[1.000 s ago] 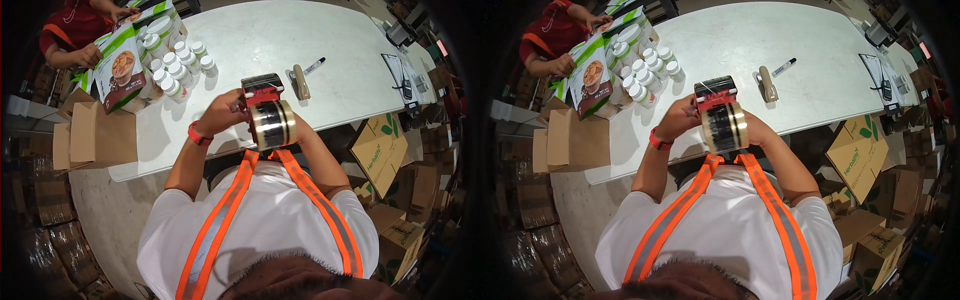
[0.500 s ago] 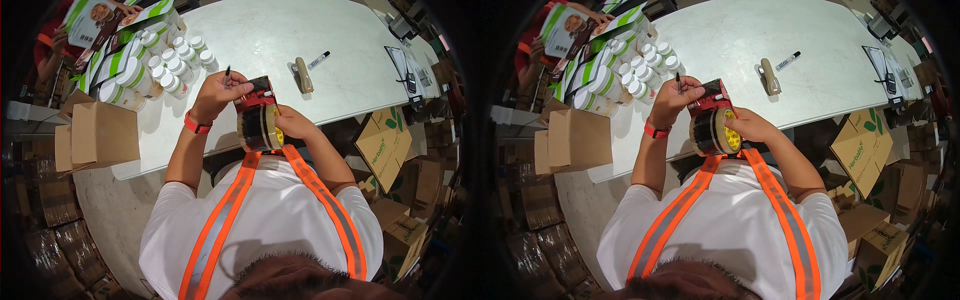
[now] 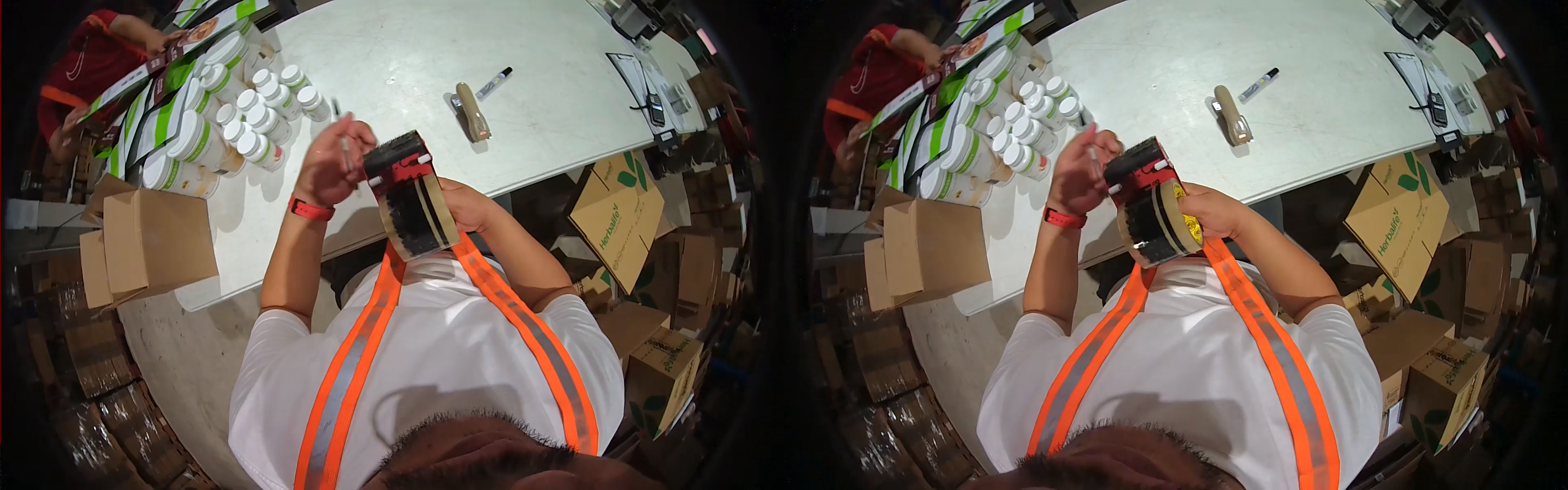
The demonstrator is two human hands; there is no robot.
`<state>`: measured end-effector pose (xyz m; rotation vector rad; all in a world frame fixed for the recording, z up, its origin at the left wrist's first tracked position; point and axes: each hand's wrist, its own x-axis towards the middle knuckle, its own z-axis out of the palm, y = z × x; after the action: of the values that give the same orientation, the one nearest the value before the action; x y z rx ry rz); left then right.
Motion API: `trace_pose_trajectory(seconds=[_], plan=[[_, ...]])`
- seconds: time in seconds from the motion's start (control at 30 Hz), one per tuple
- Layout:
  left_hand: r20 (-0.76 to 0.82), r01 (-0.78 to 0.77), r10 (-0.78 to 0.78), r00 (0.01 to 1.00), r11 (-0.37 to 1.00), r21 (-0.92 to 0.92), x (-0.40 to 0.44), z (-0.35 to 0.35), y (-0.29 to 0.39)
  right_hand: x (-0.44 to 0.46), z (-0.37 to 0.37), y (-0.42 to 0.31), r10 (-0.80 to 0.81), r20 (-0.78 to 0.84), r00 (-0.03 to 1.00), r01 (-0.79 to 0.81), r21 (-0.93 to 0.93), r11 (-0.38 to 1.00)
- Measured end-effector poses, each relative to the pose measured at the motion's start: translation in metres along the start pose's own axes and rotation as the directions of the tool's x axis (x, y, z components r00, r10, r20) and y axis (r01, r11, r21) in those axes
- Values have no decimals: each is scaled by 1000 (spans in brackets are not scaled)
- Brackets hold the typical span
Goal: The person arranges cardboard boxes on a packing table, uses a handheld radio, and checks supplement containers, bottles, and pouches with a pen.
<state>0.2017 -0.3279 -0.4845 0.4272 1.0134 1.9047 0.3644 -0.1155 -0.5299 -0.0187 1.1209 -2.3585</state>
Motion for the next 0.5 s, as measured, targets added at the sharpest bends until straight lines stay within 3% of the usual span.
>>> trace_pose_trajectory(seconds=[0.07,0.1,0.13,0.17,0.2,0.23,0.27,0.3,0.33,0.4,0.43,0.5], plan=[[-58,-9,5,998,997,-72,1,-10,10,-7,-4,-8,-2,-33,999,-1,-94,996],[-211,-55,69,975,996,72,0,-15,7,-13,-8,-12,-50,-116,992,40,-93,995],[-286,-35,144,947,934,355,0,-25,6,-21,-14,-18,-97,-198,975,79,-96,992],[-293,8,252,922,746,666,0,-21,8,-30,-36,-31,-150,-234,961,103,-203,974],[-260,73,357,897,461,885,-4,-16,9,-38,-60,-47,-175,-360,916,46,-339,940],[-186,52,427,885,307,950,-9,-17,3,-52,-54,-80,-300,-422,856,60,-495,867],[-102,36,484,869,143,989,-15,-21,-6,-61,-60,-105,-424,-439,792,98,-595,798],[-11,29,528,849,-25,999,-20,-27,-15,-71,-100,-125,-450,-470,759,88,-612,786],[-28,74,484,874,-77,994,-24,-35,-24,-80,-127,-151,-446,-537,716,28,-616,787],[-68,156,403,913,-189,969,-27,-47,-38,-101,-202,-191,-453,-730,513,-205,-616,761],[-161,222,357,920,-138,965,-28,-39,-38,-110,-211,-213,-404,-827,390,-415,-550,725],[-141,236,414,899,-190,953,-25,-38,-50,-127,-262,-235,-354,-907,229,-518,-422,744]])
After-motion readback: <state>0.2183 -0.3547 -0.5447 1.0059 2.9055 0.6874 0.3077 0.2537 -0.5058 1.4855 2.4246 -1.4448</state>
